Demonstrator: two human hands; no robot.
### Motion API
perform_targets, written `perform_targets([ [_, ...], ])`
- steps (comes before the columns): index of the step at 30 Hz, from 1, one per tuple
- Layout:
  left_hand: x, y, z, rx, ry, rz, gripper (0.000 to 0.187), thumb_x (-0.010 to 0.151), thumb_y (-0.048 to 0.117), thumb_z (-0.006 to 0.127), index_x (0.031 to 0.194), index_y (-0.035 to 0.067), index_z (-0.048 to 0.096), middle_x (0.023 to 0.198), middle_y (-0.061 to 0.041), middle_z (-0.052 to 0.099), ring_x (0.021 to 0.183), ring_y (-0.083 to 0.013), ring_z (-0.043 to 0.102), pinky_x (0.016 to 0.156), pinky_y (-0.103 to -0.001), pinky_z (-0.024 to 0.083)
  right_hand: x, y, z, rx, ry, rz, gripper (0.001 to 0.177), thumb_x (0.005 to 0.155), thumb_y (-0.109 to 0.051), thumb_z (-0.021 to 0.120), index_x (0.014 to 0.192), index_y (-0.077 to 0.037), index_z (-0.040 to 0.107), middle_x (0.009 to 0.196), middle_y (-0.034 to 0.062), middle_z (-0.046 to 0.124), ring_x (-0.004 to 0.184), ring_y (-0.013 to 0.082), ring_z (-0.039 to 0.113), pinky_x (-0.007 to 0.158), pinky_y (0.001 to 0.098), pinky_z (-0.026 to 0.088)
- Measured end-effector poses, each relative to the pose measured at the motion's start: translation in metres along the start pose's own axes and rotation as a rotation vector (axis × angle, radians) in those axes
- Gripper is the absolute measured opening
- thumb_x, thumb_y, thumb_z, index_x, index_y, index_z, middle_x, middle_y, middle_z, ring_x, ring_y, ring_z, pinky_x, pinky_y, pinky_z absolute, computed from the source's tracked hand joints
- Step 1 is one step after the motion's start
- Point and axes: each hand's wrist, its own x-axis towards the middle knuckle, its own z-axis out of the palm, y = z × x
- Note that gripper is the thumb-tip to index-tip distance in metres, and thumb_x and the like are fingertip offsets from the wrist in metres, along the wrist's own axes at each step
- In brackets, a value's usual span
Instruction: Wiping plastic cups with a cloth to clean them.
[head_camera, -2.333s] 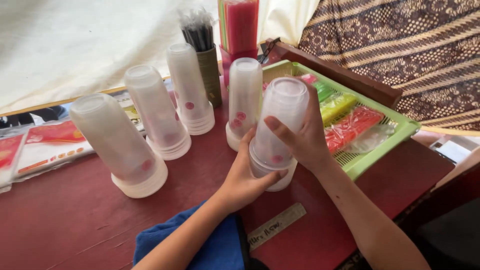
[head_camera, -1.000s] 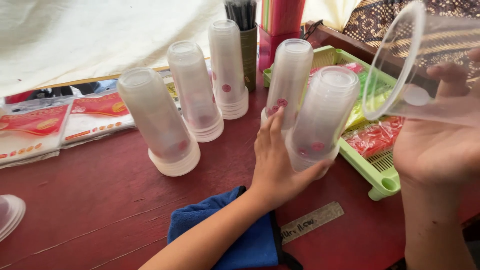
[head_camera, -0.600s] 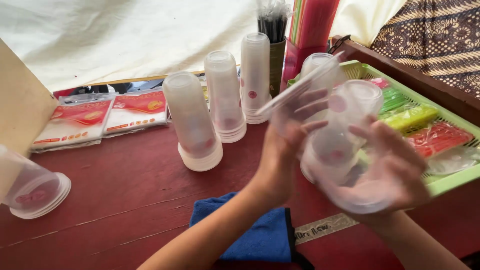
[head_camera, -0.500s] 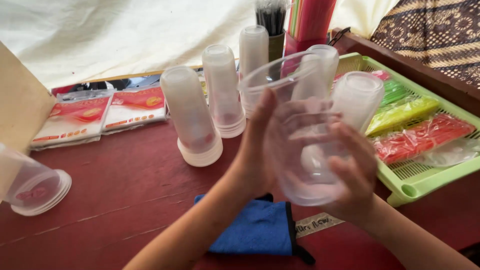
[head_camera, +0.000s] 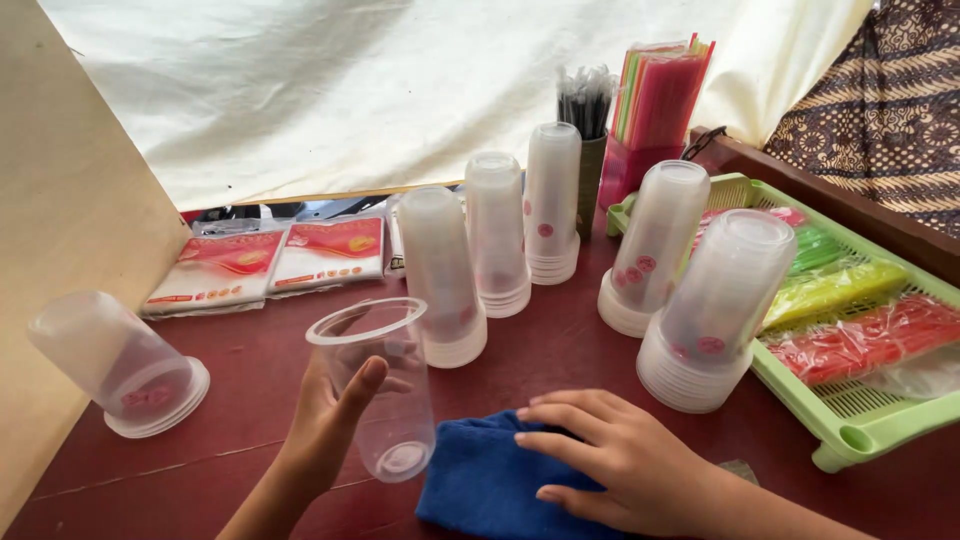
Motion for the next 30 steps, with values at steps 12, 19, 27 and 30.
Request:
perform_targets([
  [12, -0.005, -0.012, -0.013, 0.415, 0.176, 0.113, 0.085, 0.07, 0.041, 0.084, 0.144, 0.019, 0.047, 0.125, 0.0, 0.065, 0.117, -0.0126, 0.067, 0.093, -0.035, 0.056, 0.058, -0.001, 0.015, -0.083, -0.186, 0.088, 0.04, 0.098, -0.053, 0.066, 0.085, -0.016, 0.068, 0.096, 0.0009, 0.069, 0.089, 0.0251, 0.065, 0.073, 0.042, 0.05],
  [19, -0.012, -0.014, -0.007, 0.339, 0.129, 0.264, 0.08, 0.074, 0.034, 0.086, 0.139, 0.017, 0.042, 0.134, -0.005, 0.059, 0.125, -0.0191, 0.066, 0.1, -0.042, 0.056, 0.051, -0.011, 0.042, -0.029, -0.355, 0.424, 0.087, 0.08, -0.078, 0.071, 0.142, -0.019, 0.055, 0.12, 0.0048, 0.066, 0.109, 0.0275, 0.06, 0.092, 0.0461, 0.047],
  [27, -0.01, -0.017, -0.018, 0.723, 0.145, 0.442, 0.089, 0.073, 0.049, 0.086, 0.142, 0.015, 0.042, 0.119, -0.009, 0.067, 0.102, -0.0199, 0.069, 0.082, -0.039, 0.055, 0.045, 0.007, 0.027, 0.287, -0.272, 0.642, 0.036, 0.085, -0.046, 0.079, 0.107, -0.021, 0.067, 0.104, -0.0021, 0.071, 0.095, 0.0139, 0.068, 0.088, 0.0292, 0.052],
  [30, -0.014, -0.012, -0.018, 0.867, 0.121, 0.461, 0.091, 0.074, 0.057, 0.083, 0.143, 0.014, 0.042, 0.108, -0.008, 0.069, 0.089, -0.0202, 0.069, 0.074, -0.042, 0.056, 0.047, 0.008, 0.018, 0.324, -0.229, 0.801, 0.031, 0.09, -0.039, 0.074, 0.113, -0.023, 0.06, 0.093, 0.0, 0.071, 0.082, 0.0124, 0.067, 0.08, 0.029, 0.053],
])
